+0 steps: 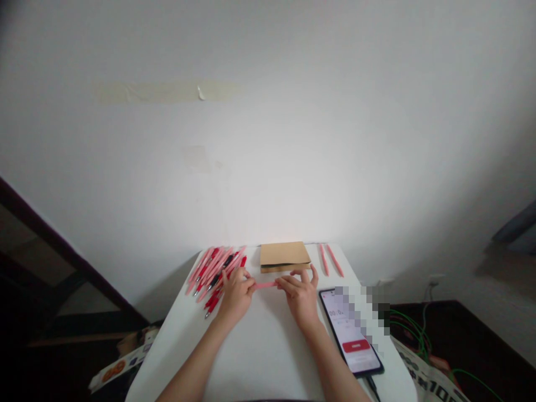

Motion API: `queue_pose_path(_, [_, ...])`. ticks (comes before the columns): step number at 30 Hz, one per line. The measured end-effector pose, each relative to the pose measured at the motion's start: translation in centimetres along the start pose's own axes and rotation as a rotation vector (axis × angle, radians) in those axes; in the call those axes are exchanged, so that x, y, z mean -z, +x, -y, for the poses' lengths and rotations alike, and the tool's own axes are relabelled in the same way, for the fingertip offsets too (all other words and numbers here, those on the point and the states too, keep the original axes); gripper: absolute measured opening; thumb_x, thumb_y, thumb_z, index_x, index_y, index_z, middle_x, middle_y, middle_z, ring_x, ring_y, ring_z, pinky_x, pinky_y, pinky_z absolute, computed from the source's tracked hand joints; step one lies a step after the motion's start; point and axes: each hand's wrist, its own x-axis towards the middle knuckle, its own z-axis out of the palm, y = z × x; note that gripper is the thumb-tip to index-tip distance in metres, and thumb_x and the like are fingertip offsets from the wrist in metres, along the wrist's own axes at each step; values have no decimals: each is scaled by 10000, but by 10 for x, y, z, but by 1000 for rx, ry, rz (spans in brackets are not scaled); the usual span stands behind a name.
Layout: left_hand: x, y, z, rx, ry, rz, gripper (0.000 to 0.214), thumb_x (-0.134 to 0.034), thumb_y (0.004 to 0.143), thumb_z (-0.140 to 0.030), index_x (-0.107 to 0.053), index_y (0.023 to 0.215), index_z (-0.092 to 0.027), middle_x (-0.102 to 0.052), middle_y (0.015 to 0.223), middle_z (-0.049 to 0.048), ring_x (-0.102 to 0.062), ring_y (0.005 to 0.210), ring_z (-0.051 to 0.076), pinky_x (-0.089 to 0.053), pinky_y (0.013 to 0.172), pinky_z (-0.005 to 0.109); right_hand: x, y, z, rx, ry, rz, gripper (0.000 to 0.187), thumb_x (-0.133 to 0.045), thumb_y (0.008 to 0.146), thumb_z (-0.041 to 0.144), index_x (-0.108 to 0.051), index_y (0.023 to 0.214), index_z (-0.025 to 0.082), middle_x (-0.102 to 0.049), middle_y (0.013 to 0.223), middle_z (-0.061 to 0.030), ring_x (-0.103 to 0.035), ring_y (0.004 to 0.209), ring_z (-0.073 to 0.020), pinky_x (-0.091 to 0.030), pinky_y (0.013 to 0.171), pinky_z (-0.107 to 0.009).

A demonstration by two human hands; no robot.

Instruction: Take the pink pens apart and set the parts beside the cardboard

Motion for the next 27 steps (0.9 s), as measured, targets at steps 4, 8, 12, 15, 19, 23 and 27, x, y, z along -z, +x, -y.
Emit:
queue_pose_path(4, [3, -2, -4, -31, 27, -38, 121, -592, 869, -229, -704, 834, -255, -606, 1106, 49, -516, 1179, 278, -121, 1098, 744, -1, -1, -5, -9, -70, 81, 183, -615, 901, 268, -727, 980, 390, -755, 922, 43, -564, 990, -223, -110, 1115, -565])
queue_pose_path(8, [5, -4, -7, -69, 37, -131, 100, -633, 851, -308, -712, 912, -296, -564, 1312, 37, -364, 1353, 351, -117, 1097, 762, -4, -1, -9, -63, -126, 145, 220, -585, 920, 307, -692, 1083, 409, -744, 959, 26, -552, 1038, -245, -135, 1099, -596])
queue_pose_path(12, [5, -4, -9, -111, 63, -178, 144, -685, 812, -313, -708, 955, -310, -562, 1343, 29, -356, 1363, 366, -112, 1101, 767, -6, -2, -8, -95, -155, 180, 241, -526, 949, 332, -675, 1124, 408, -736, 986, 6, -558, 1054, -255, -177, 1085, -615])
queue_pose_path(15, [3, -4, -9, -137, 121, -209, 112, -633, 851, -270, -698, 941, -283, -581, 1319, 35, -364, 1362, 364, -117, 1099, 771, -5, -1, -4, -105, -157, 208, 244, -505, 959, 330, -679, 1118, 392, -733, 965, 1, -561, 1056, -255, -187, 1085, -615])
queue_pose_path(19, [0, -5, -8, -148, 180, -202, 112, -568, 890, -259, -678, 908, -250, -574, 1318, 51, -350, 1373, 362, -122, 1097, 773, -1, 0, -2, -128, -109, 236, 225, -504, 960, 327, -702, 1064, 359, -724, 891, 1, -555, 1035, -246, -186, 1094, -592])
queue_pose_path(23, [2, -4, -6, -139, 175, -182, 155, -519, 910, -248, -674, 898, -252, -578, 1289, 59, -363, 1356, 352, -126, 1100, 765, -1, 0, -3, -125, -15, 262, 188, -547, 940, 310, -719, 1012, 335, -709, 832, 2, -549, 989, -234, -247, 1074, -532])
queue_pose_path(27, [4, -3, -6, -110, 146, -153, 199, -493, 900, -172, -672, 879, -255, -590, 1219, 52, -410, 1298, 327, -148, 1114, 731, -5, -1, -5, -102, 27, 231, 175, -563, 931, 284, -728, 975, 323, -698, 797, -3, -544, 937, -223, -296, 1033, -485])
